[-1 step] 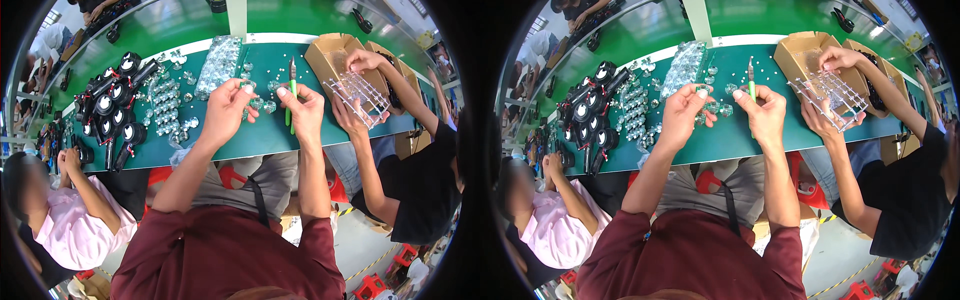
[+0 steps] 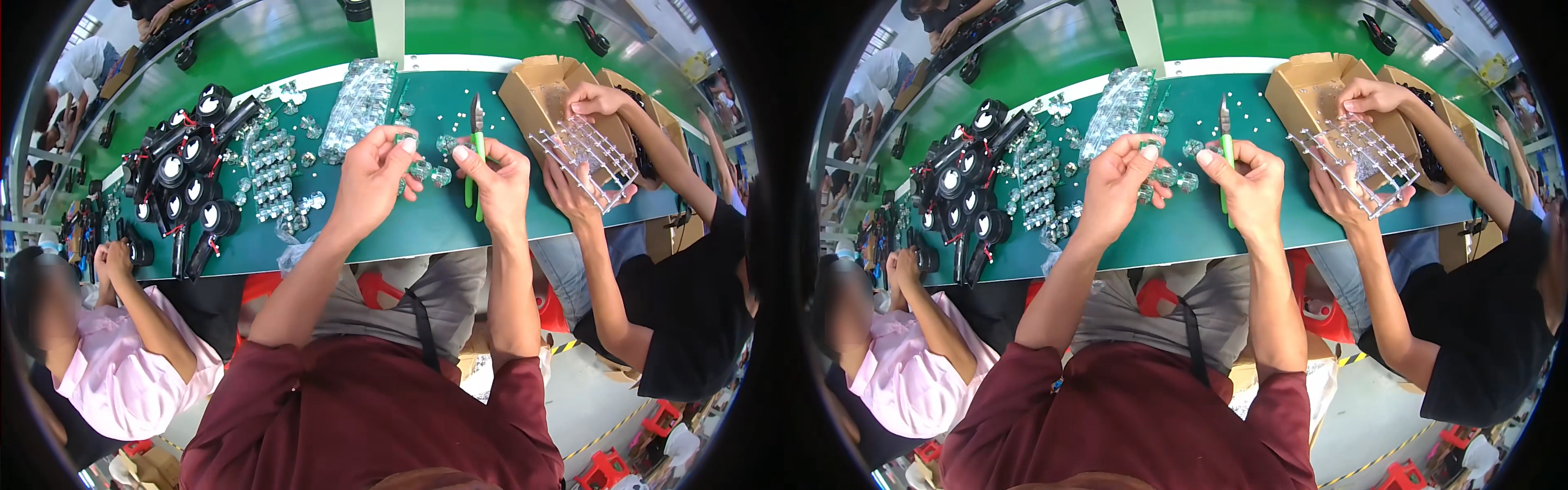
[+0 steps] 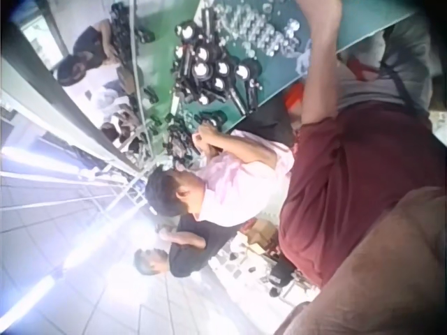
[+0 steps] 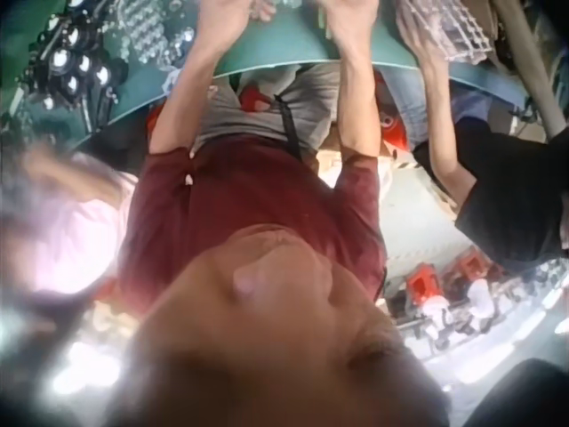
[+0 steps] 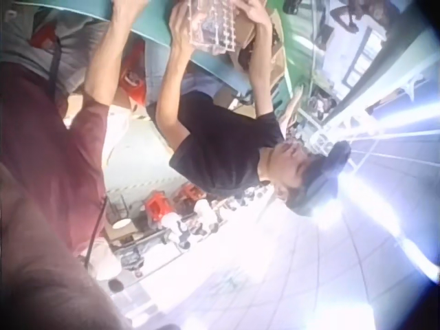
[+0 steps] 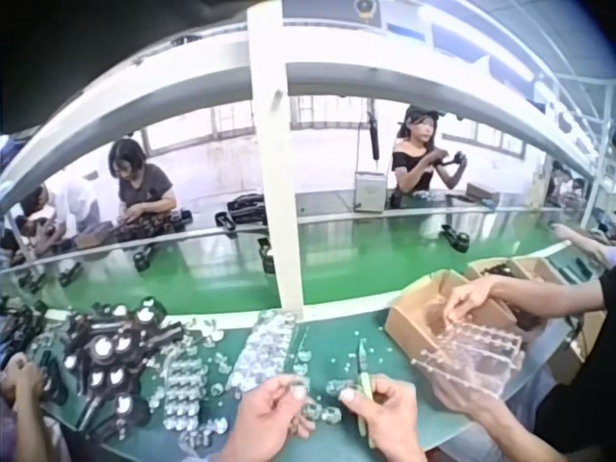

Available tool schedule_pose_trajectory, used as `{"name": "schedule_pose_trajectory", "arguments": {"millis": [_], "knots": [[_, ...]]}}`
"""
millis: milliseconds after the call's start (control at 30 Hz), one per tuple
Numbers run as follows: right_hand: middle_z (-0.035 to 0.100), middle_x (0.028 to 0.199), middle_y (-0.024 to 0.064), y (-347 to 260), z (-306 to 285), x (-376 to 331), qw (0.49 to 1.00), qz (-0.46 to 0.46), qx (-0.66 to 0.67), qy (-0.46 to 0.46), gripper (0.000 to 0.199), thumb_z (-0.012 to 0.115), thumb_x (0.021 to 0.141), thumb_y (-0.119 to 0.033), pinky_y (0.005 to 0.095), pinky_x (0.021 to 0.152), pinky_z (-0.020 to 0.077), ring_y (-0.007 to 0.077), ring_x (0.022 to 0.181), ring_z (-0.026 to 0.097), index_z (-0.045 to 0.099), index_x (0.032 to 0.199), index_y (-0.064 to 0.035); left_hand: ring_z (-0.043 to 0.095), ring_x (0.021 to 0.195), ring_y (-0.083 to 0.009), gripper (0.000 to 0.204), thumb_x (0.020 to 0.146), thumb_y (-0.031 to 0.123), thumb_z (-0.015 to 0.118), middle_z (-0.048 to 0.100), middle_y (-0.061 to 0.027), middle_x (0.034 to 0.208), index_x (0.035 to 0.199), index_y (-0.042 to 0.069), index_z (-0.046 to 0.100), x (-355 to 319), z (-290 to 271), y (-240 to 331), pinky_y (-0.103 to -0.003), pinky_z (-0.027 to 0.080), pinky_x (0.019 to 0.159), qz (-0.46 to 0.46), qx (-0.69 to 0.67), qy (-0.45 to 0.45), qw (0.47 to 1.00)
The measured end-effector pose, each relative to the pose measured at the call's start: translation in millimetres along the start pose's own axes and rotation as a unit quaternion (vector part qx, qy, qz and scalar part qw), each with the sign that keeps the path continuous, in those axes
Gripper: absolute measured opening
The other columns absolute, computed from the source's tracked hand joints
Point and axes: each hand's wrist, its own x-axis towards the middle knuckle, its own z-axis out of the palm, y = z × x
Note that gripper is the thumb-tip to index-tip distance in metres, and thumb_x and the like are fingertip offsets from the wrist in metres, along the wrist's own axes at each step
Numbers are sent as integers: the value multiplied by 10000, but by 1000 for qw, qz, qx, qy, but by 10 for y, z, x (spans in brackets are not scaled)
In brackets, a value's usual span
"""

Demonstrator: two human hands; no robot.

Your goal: Trim excess pins or parts from small electronic circuit boards using hand pliers.

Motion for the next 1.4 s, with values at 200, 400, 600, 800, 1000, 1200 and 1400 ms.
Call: {"name": "schedule_pose_trajectory", "arguments": {"millis": [200, 400, 600, 800, 1000, 1200, 1400], "knots": [[700, 894, 65, 26, 23, 46, 995, -7, 29, -95, 185, 799, 846, -73, 247, 700, 542, 107, 806, 660, 720, 961, 49, 573, 507, -88, 203, 1011, 222, 596, 633, -43, 771, 1064, 28, 565, 122, 92, 95, -234, 459, 451, -23, 69, -82, 994], [709, 879, 121, 21, 77, 60, 983, -133, -125, 22, 230, 839, 803, -152, 285, 595, 481, 124, 713, 612, 725, 795, 47, 610, 555, -97, 146, 977, 151, 621, 638, -51, 749, 1016, 13, 598, 156, 327, 74, -250, 504, 468, 54, 121, 45, 990], [721, 865, 113, 50, 55, 85, 983, -138, -119, 38, 198, 817, 824, -130, 281, 604, 500, 127, 720, 633, 729, 841, 47, 629, 581, -113, 143, 978, 151, 631, 679, -67, 817, 1005, 11, 617, 225, 366, 53, -252, 512, 451, 66, 148, 45, 986], [730, 858, 104, -60, -100, 78, 975, 46, 170, -132, 243, 779, 860, -91, 254, 702, 540, 131, 761, 665, 712, 1038, 60, 637, 531, -136, 239, 1028, 256, 586, 669, -84, 814, 1051, 18, 593, 287, 137, 164, -216, 429, 390, -62, -50, -164, 983], [708, 866, 79, -94, -193, 119, 962, 64, 179, -194, 170, 785, 849, -95, 277, 758, 522, 138, 796, 648, 724, 935, 39, 638, 542, -134, 228, 1028, 244, 584, 649, -70, 799, 1040, 17, 598, 312, 85, 110, -212, 439, 393, -83, -107, -210, 968], [654, 852, 54, 73, -49, 113, 997, -15, 6, -74, 198, 783, 845, -110, 262, 618, 459, 94, 730, 587, 726, 919, 65, 590, 493, -95, 161, 1016, 170, 588, 659, -66, 763, 1034, 11, 603, 210, 315, 23, -233, 456, 399, 22, 173, 6, 985], [688, 896, 120, 171, -8, 129, 996, -54, -65, -4, 229, 806, 778, -69, 311, 655, 505, 152, 748, 633, 722, 942, 68, 582, 472, -102, 153, 984, 161, 631, 641, -56, 721, 1019, 12, 619, 211, 373, 17, -247, 450, 400, 13, 181, 55, 982]]}}
